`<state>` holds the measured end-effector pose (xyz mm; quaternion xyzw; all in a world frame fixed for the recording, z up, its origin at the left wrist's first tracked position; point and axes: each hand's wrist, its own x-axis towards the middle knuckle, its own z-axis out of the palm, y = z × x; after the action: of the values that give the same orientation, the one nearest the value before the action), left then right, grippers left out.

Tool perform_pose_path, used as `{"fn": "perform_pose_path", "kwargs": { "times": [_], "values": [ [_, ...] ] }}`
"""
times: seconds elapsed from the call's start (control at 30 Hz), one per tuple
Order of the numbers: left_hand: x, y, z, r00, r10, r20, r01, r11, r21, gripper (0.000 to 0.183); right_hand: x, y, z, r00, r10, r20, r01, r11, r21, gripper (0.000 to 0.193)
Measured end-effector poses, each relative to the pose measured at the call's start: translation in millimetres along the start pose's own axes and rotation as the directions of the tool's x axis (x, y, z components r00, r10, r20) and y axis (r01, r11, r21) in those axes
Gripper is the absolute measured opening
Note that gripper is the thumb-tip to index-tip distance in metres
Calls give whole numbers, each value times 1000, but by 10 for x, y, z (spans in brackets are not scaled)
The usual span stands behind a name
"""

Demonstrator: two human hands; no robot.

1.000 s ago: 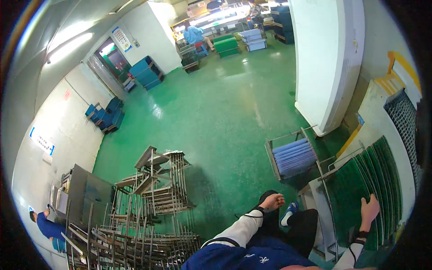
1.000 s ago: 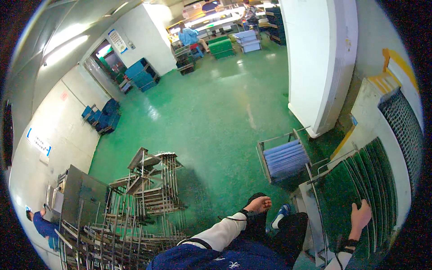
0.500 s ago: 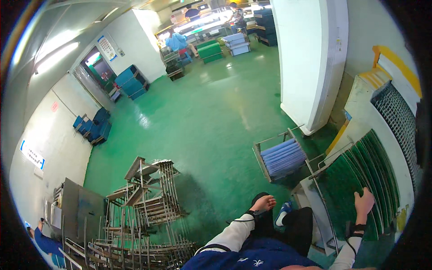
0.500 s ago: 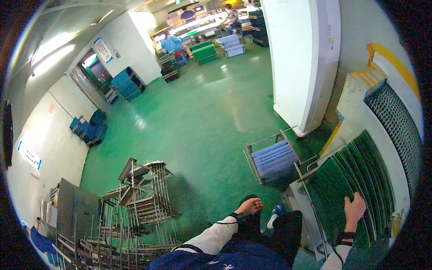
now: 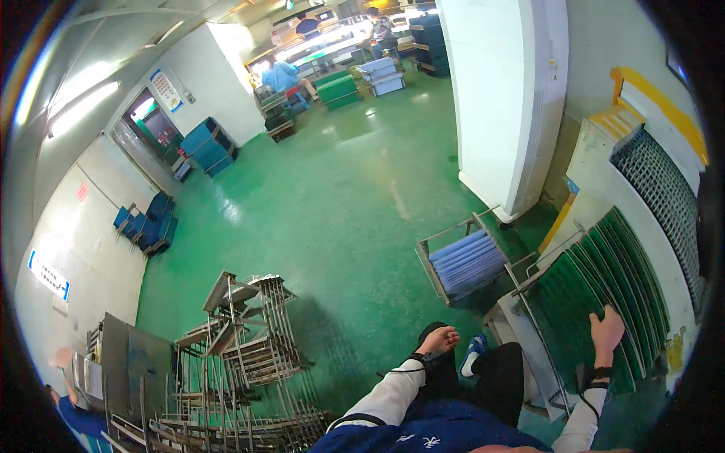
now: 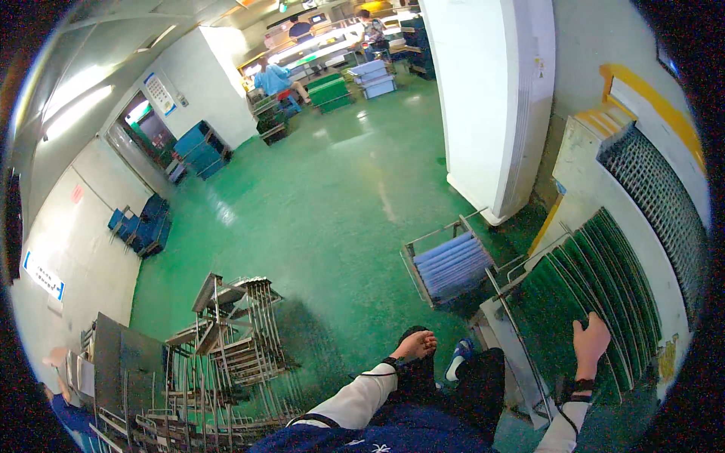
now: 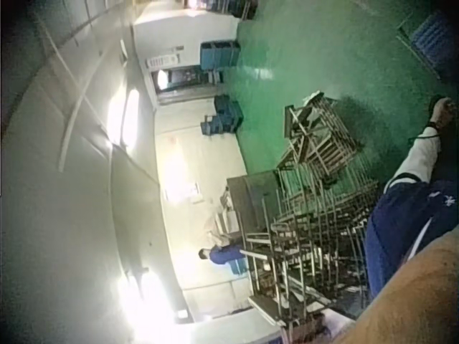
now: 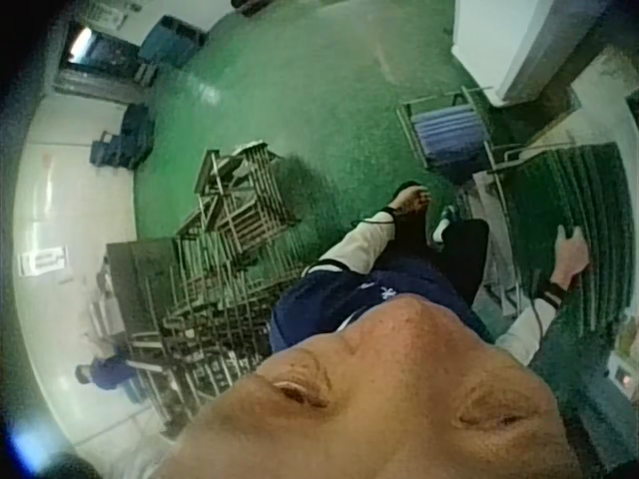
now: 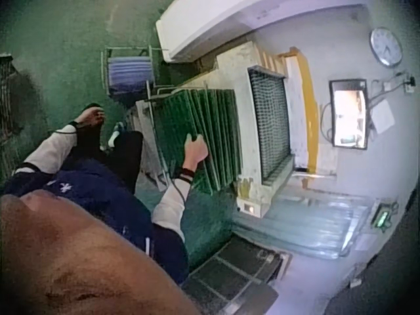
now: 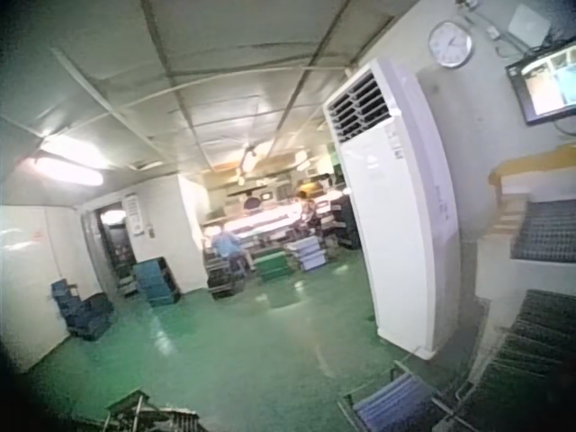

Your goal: Operating an industrial machine by feeding in large green plates or boards for processing.

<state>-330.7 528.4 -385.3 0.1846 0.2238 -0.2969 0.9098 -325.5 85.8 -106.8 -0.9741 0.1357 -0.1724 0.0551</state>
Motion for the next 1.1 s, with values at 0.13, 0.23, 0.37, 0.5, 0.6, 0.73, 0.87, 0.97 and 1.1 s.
{"fn": "perform_pose_path", "kwargs": {
  "times": [0.13, 0.23, 0.37, 0.5, 0.6, 0.73, 0.87, 0.97, 1.1],
  "values": [
    [59, -88, 103, 975, 31, -221, -14, 997, 79, 10, -13, -91, -184, 990, 95, 109, -91, 995, -36, 50],
    [125, -40, -220, 984, 48, -174, -39, 998, 54, 10, 8, -244, -276, 985, 98, 144, -91, 994, -53, 51],
    [201, -99, -254, 993, 34, -117, -25, 997, 75, 20, -9, -127, -145, 989, 97, 112, -92, 994, -53, 47],
    [-19, -90, 141, 964, 83, -253, -50, 990, 135, 11, -28, -101, -163, 992, 98, 79, -95, 995, -38, 43],
    [32, -49, -58, 988, 50, -144, -36, 995, 97, 11, -34, -96, -116, 997, 66, 31, -66, 998, -10, 43],
    [99, 2, -455, 999, 17, -46, -14, 999, 52, 22, 10, -221, -126, 989, 77, 125, -80, 997, 17, 43],
    [149, -85, -124, 979, 63, -195, -35, 989, 145, 24, -32, 92, 40, 998, 15, -58, -15, 1000, -5, 39],
    [73, -29, -130, 968, 69, -242, -24, 983, 184, 29, -16, -45, -58, 1000, 27, -11, -27, 1000, 15, 37],
    [104, 12, -260, 964, 50, -261, -1, 983, 184, 33, 11, -151, -107, 999, 29, 35, -30, 999, 11, 36]
  ]
}}
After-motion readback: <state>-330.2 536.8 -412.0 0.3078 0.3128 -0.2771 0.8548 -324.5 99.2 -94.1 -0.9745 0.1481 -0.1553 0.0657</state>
